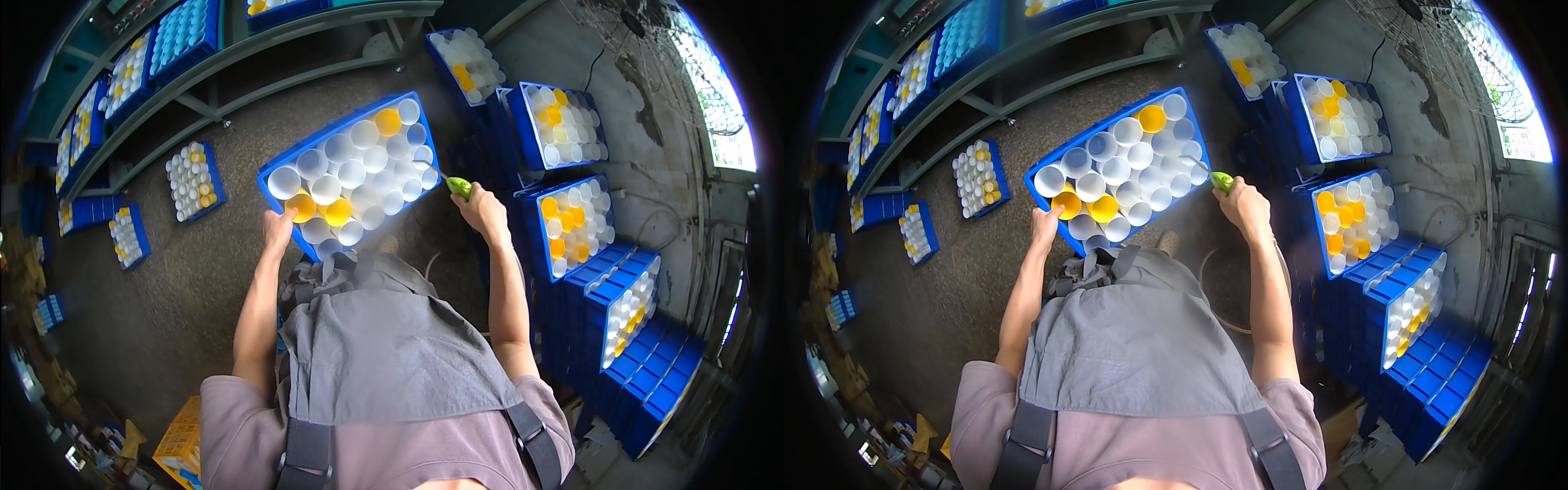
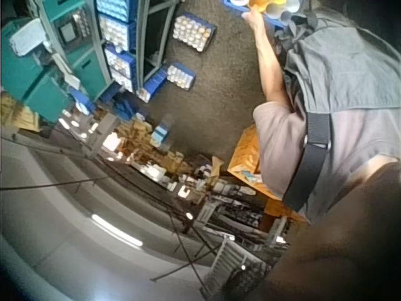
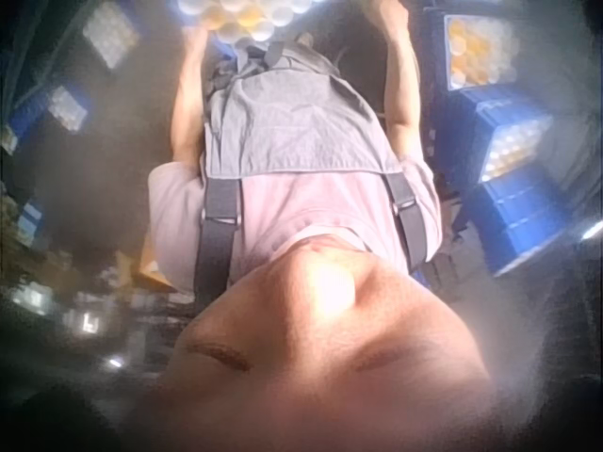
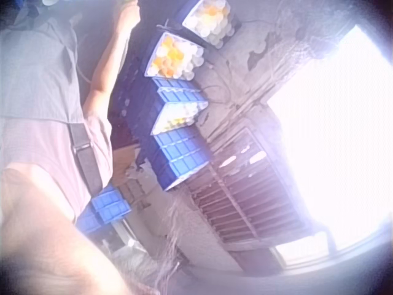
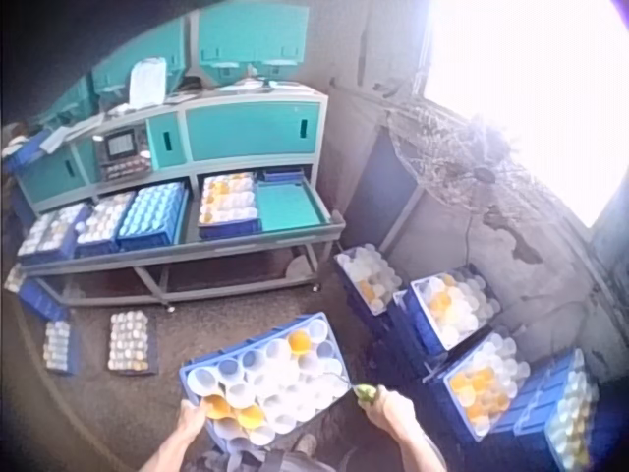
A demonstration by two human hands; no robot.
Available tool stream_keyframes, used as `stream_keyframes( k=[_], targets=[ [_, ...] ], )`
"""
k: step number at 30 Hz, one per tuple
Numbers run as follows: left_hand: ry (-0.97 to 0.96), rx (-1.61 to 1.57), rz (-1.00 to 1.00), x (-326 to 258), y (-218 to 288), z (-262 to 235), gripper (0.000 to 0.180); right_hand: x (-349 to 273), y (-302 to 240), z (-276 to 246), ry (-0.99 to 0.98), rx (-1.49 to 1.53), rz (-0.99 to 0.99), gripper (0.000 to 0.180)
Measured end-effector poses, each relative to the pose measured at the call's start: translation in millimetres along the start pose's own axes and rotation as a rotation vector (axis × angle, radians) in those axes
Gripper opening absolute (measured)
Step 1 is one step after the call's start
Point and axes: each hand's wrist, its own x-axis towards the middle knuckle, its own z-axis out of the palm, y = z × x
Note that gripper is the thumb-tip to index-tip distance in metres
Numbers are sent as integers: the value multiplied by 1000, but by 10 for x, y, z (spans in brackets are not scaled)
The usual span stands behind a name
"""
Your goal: The person retrieves blue trays and uses a green handheld dispenser to fill white and yellow cups with liquid. They place filled trays on a workbench, write on a clipboard, and continue filling additional trays.
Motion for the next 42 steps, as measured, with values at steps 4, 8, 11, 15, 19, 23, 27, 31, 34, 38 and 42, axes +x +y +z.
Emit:
stream_keyframes(
  k=[4, 8, 11, 15, 19, 23, 27, 31, 34, 38, 42],
  targets=[
    [-3, 7, -16, -31, 7, -6, 39, 79, 103, -47, 51, 33, 29, 50],
    [-6, 25, -31, -54, 51, -2, 39, -95, 100, -73, -54, 7, -78, 52],
    [-15, 35, -46, -63, 100, 28, 39, -229, -7, -34, -25, -24, -88, 52],
    [28, 109, -84, -54, 139, 83, 38, -335, -129, 44, -75, 6, -180, 48],
    [52, 136, -101, -15, 140, 132, 37, -400, -239, 165, -70, 35, -260, 48],
    [68, 102, -114, -4, 144, 169, 36, -444, -378, 263, -73, 36, -315, 46],
    [105, 86, -117, 0, 186, 196, 35, -496, -526, 295, -52, -8, -381, 43],
    [127, 92, -121, 12, 244, 219, 33, -549, -700, 300, -100, 0, -445, 42],
    [148, 78, -115, 4, 282, 262, 33, -581, -795, 281, -99, -16, -450, 42],
    [148, 158, -141, 25, 354, 324, 34, -655, -830, 238, -134, -8, -464, 42],
    [74, 255, -214, 118, 432, 364, 36, -707, -885, 250, -139, 38, -476, 40]
  ],
)
